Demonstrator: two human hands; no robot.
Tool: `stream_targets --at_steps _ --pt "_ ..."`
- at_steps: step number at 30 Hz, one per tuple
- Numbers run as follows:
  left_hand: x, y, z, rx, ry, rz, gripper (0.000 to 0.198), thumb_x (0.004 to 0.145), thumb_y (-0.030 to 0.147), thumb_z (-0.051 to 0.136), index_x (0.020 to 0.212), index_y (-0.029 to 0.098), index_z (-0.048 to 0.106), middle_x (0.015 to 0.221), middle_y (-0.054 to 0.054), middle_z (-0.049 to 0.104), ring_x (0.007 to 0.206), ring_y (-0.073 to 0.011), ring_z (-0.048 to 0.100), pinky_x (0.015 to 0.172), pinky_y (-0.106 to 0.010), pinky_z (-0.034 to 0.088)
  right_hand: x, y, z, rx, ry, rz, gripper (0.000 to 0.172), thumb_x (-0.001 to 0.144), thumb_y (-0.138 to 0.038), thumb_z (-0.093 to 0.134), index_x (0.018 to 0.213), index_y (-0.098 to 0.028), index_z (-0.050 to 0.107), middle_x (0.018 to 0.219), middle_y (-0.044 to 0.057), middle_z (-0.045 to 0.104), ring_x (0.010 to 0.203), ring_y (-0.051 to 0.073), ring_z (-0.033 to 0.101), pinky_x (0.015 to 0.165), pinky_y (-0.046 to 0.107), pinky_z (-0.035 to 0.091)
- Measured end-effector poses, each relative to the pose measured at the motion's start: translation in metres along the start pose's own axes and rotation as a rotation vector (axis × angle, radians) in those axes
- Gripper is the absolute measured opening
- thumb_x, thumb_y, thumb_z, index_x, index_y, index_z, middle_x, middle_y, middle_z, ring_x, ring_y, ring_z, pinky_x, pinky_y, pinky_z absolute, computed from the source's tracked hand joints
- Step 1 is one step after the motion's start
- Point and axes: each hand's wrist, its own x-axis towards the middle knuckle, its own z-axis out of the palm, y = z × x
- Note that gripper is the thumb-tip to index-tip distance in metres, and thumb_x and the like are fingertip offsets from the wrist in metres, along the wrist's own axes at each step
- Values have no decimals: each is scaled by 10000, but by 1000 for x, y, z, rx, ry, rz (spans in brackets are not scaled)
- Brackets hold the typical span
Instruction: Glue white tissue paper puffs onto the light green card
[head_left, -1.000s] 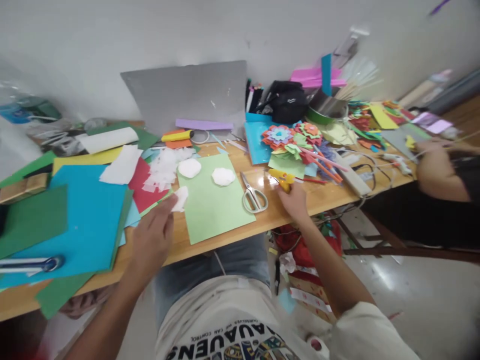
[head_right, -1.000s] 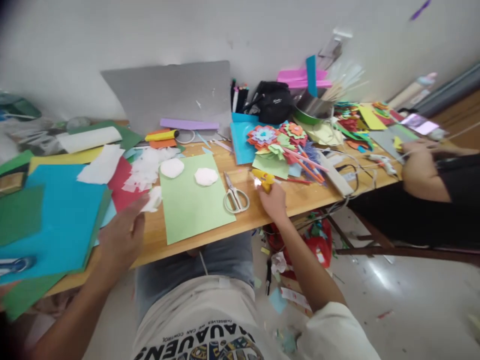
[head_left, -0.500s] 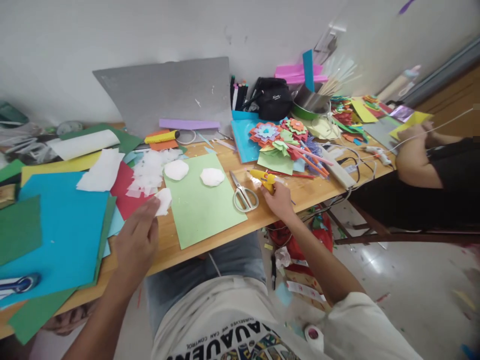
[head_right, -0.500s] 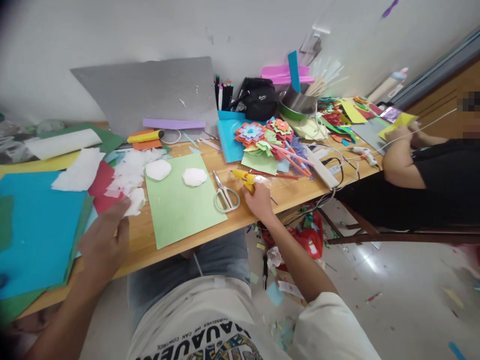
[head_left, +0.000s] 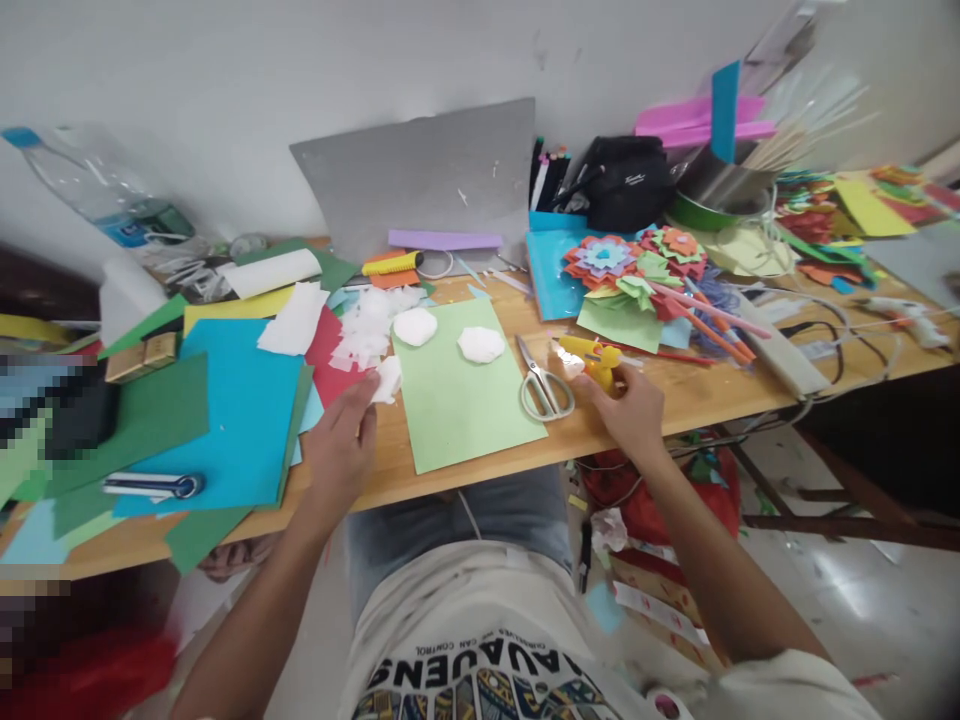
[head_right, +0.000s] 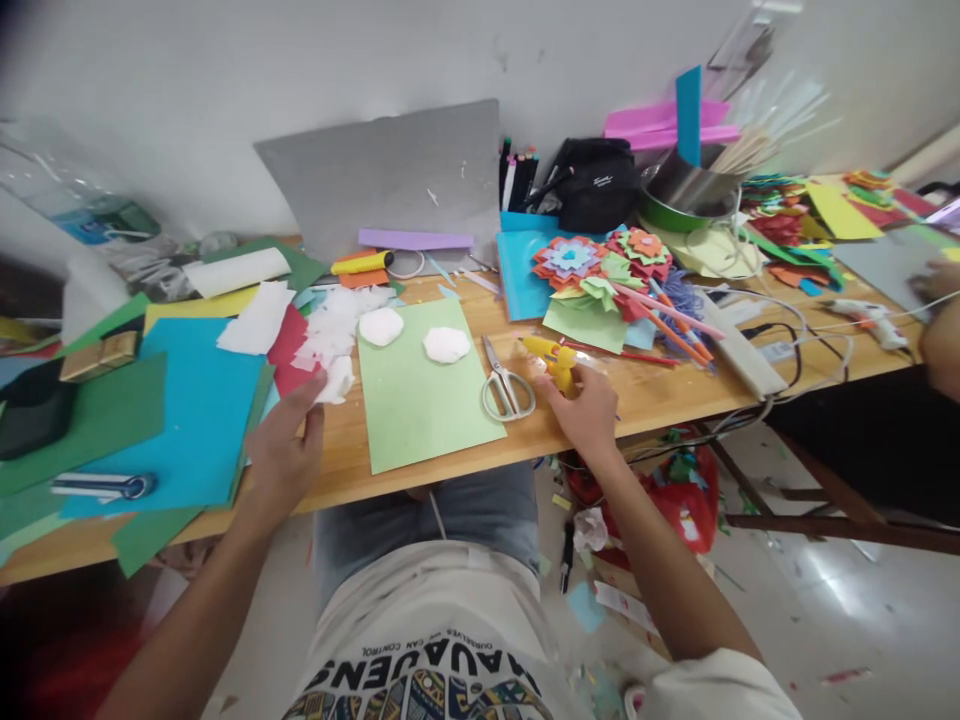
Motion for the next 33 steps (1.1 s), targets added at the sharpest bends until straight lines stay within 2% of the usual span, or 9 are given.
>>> stream_targets --at_steps 6,10,11,15,18,21,24,29,33 --pt "-3 -1 1 -13 -6 -74 369 986 219 460 1317 217 623 1174 -77 735 1039 -202 710 882 -307 564 -8 6 -27 72 177 -24 484 904 -559 453 924 -147 706 917 151 721 829 259 645 784 409 497" --pt "1 1 3 13 3 2 439 989 186 439 1414 230 538 1258 -85 696 1134 -210 675 957 -336 547 -35 -39 -62 193 319 54 342 853 -504 605 849 -173 690 761 91 691 651 206 611 682 383 515" --pt "2 4 5 19 9 50 469 986 166 435 1448 228 498 1293 -94 676 1182 -216 650 994 -352 532 -44 -58 -66 357 249 98 326 846 -504 626 855 -183 683 724 65 678 596 182 593 619 354 511" --pt "-3 26 12 23 -17 233 605 971 90 430 1555 181 298 1421 -157 568 1359 -253 505 1100 -420 464 -73 -137 -46 1059 -642 328 432 750 -492 752 1073 -220 659 821 47 736 561 164 650 549 327 560" --pt "-18 50 14 -8 -83 314 653 960 64 440 1572 125 219 1455 -199 520 1417 -282 421 1122 -446 451 -84 -173 -14 1299 -718 460 572 663 -418 836 1173 -251 638 894 15 739 706 171 701 702 358 612" --pt "-35 68 11 -96 -114 323 680 942 64 468 1569 101 208 1474 -220 491 1444 -323 366 1116 -501 458 -90 -181 7 1329 -644 477 434 666 -418 831 1041 -229 721 868 9 732 778 181 685 705 346 614" --pt "-45 76 7 -266 -106 193 641 944 103 491 1547 179 285 1483 -193 487 1419 -320 415 1097 -533 475 -91 -173 13 1287 -620 473 348 666 -403 830 952 -214 766 851 11 740 763 176 664 706 337 601" --pt "-45 74 10 -480 -43 -337 302 965 239 543 1249 246 643 1413 -126 537 1220 -228 594 981 -411 570 -88 -167 19 1253 -671 478 314 649 -379 838 897 -195 784 782 9 735 726 169 657 747 358 591" --pt "-35 68 22 -772 -93 -671 293 890 349 653 1138 210 721 1294 -120 584 1191 -239 601 850 -308 600 -79 -168 30 1219 -655 504 347 606 -374 860 876 -170 783 729 7 720 711 150 648 773 348 588"
